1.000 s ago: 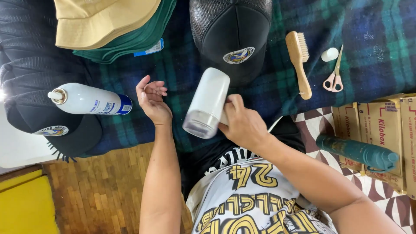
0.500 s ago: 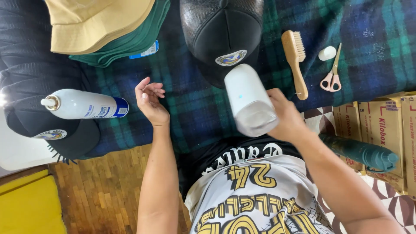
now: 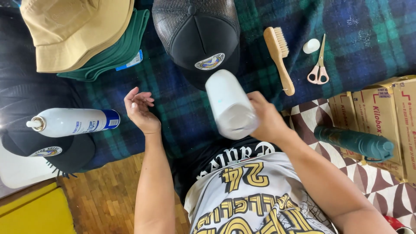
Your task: Cleaning and drying a black mesh cap using a brush and a hair dryer
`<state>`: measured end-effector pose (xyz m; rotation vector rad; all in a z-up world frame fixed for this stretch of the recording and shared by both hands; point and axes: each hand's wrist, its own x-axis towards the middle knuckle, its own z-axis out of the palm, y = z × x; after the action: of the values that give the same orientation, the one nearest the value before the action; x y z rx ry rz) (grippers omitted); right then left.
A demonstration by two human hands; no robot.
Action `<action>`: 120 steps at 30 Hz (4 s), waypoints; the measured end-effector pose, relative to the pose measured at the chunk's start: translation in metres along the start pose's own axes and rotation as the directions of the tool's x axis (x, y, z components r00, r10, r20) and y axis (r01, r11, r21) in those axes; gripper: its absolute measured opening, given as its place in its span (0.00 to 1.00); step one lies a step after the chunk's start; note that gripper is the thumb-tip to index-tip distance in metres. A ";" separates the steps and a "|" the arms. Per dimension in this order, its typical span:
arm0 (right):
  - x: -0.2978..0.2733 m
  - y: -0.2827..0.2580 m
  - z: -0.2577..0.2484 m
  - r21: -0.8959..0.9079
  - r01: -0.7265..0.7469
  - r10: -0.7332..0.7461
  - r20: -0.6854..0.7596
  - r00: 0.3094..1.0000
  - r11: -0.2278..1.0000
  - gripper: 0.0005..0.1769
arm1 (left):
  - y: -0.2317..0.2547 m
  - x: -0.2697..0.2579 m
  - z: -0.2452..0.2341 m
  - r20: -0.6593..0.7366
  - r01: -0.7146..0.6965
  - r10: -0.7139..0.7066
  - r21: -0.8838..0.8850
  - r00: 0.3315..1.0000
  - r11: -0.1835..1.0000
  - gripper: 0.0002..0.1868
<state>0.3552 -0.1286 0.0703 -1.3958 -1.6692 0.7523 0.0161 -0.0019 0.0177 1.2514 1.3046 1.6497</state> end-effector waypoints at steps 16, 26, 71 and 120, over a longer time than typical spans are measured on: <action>0.008 -0.009 -0.003 0.708 -0.272 0.455 -0.078 0.887 0.652 0.12 | -0.002 -0.001 0.005 0.053 -0.046 0.040 0.119 0.998 0.992 0.27; 0.046 -0.022 -0.008 0.779 -0.200 0.530 -0.192 0.826 0.595 0.11 | -0.005 -0.001 0.004 0.065 -0.049 0.041 0.138 0.997 0.989 0.27; 0.018 0.034 -0.017 0.544 -0.202 0.295 -0.088 0.952 0.815 0.14 | -0.007 0.000 0.001 0.022 -0.017 0.016 0.049 1.000 0.999 0.27; 0.022 -0.040 -0.016 0.910 -0.301 0.825 0.393 0.407 -0.285 0.19 | -0.007 -0.001 0.002 0.001 0.010 -0.010 0.022 1.000 1.000 0.28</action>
<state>0.3480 -0.1161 0.1161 -1.0616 0.4224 1.5751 0.0177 -0.0003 0.0112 1.2565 1.3296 1.6314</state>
